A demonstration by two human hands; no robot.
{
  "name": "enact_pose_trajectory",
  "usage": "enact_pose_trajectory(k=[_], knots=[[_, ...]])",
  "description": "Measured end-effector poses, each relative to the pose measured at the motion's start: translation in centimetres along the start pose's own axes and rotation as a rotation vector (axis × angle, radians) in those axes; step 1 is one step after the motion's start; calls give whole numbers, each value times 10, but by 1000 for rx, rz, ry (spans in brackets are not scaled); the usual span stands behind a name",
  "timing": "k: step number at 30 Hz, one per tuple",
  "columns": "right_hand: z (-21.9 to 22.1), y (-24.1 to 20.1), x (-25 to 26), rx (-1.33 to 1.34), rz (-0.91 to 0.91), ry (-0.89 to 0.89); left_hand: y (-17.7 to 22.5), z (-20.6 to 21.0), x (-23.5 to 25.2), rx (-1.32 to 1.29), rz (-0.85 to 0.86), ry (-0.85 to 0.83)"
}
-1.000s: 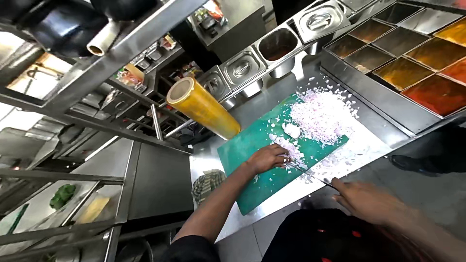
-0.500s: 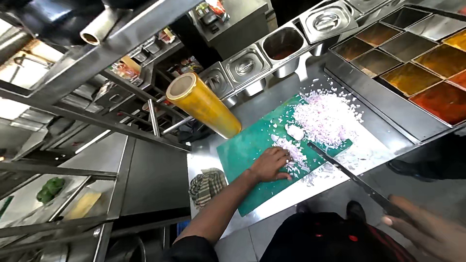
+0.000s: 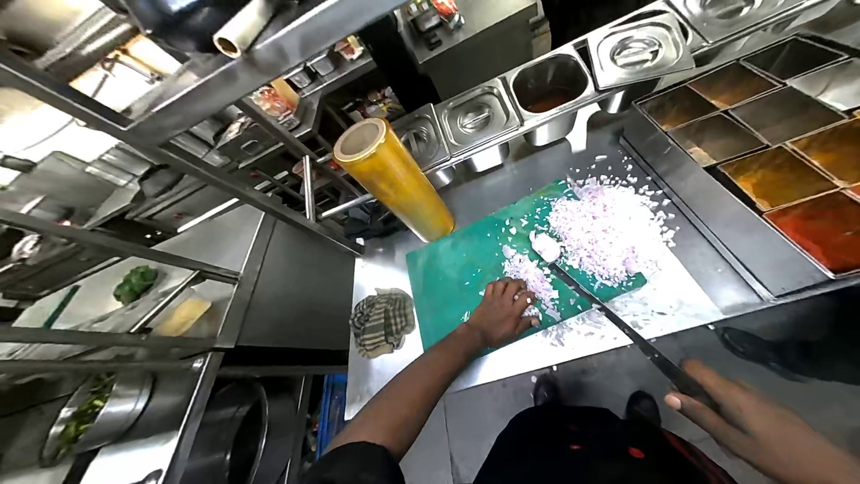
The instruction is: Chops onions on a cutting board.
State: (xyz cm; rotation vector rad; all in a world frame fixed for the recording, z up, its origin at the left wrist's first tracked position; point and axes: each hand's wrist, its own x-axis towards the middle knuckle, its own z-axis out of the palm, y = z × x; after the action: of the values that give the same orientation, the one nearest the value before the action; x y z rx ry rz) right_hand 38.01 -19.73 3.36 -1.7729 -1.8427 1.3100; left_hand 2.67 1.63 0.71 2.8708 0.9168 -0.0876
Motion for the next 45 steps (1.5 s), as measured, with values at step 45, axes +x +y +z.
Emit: enact_pose_trajectory(k=[45], knots=[[69,-99,79,-516,190,-111,-19,-54,-5,-459,-629,-136]])
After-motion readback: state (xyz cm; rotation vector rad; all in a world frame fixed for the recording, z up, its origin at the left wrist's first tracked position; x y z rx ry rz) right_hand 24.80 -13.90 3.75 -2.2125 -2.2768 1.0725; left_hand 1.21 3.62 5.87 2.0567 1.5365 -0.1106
